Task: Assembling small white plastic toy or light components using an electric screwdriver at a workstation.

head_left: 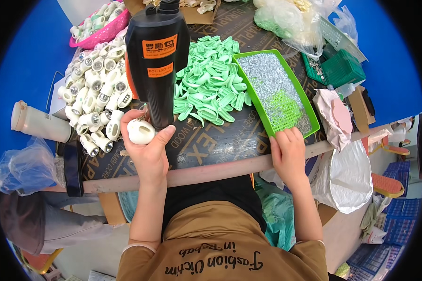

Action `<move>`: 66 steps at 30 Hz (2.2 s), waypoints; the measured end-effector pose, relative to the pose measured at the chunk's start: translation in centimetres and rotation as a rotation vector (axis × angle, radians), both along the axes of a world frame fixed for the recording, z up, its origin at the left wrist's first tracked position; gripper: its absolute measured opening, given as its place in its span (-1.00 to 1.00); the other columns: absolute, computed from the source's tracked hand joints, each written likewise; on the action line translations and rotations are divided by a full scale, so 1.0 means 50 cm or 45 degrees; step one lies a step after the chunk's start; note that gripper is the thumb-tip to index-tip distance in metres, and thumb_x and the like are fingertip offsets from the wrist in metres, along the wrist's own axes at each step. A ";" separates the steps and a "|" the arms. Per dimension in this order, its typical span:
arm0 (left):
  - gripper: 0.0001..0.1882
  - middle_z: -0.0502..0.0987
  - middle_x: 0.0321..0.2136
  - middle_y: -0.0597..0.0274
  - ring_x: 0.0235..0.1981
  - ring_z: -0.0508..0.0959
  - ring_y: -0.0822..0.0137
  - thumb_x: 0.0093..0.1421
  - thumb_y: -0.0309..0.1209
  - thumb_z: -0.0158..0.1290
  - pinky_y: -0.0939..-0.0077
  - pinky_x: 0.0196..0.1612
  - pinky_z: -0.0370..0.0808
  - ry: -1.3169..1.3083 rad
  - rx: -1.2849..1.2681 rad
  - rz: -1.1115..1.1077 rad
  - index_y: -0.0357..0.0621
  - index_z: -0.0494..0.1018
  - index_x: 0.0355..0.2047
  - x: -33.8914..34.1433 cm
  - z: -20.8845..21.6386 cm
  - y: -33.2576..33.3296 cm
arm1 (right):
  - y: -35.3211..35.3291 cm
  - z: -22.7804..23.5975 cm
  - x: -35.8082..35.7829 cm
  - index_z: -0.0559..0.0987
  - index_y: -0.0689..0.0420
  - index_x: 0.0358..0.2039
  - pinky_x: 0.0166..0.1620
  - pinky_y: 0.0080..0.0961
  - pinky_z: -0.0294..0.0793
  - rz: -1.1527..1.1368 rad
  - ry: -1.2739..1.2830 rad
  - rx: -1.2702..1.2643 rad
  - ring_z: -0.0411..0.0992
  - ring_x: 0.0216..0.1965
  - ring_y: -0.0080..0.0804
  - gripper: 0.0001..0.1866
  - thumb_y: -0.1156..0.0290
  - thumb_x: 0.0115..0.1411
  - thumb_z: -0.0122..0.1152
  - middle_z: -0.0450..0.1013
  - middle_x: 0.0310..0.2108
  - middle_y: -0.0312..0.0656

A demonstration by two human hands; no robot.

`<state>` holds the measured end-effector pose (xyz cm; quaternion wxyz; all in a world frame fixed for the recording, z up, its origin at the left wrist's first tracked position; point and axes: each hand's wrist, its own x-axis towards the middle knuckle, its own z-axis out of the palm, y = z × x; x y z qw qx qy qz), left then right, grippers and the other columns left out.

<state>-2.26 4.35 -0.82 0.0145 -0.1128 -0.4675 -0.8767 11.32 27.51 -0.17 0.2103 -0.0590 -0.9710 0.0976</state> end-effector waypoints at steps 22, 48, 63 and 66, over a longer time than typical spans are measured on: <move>-0.41 0.30 -0.17 0.20 -0.15 0.38 0.36 -0.17 -0.82 0.11 0.51 -0.08 0.38 -0.008 0.032 0.005 -0.11 0.19 -0.15 -0.001 -0.005 -0.006 | -0.009 0.000 -0.011 0.34 0.17 -0.62 -0.48 -0.33 0.30 -0.246 0.050 0.242 0.33 -0.52 -0.20 -0.86 0.48 -0.01 0.09 0.31 -0.62 -0.14; -0.43 0.33 -0.20 0.19 -0.19 0.43 0.31 -0.14 -0.79 0.10 0.38 -0.09 0.43 0.038 -0.048 0.005 -0.14 0.18 -0.13 0.006 -0.003 0.010 | -0.043 0.027 0.001 0.36 0.16 -0.67 -0.53 -0.34 0.29 -0.062 -0.030 0.121 0.32 -0.60 -0.24 -0.83 0.47 -0.02 0.10 0.30 -0.69 -0.16; -0.42 0.34 -0.21 0.19 -0.18 0.42 0.31 -0.16 -0.80 0.11 0.39 -0.08 0.43 0.033 -0.011 0.029 -0.14 0.18 -0.14 0.000 -0.002 0.005 | 0.138 0.022 -0.164 0.40 0.20 -0.22 -0.22 -0.26 0.38 0.043 -0.196 -0.045 0.36 -0.28 -0.02 -0.73 0.32 0.11 0.06 0.32 -0.29 0.01; -0.42 0.33 -0.21 0.19 -0.18 0.41 0.33 -0.17 -0.80 0.12 0.43 -0.10 0.43 0.036 -0.022 0.017 -0.14 0.19 -0.14 0.001 -0.006 -0.001 | 0.101 0.049 -0.126 0.40 0.17 -0.18 -0.17 -0.30 0.36 0.286 -0.265 -0.196 0.35 -0.25 -0.06 -0.70 0.37 0.06 0.11 0.31 -0.28 -0.05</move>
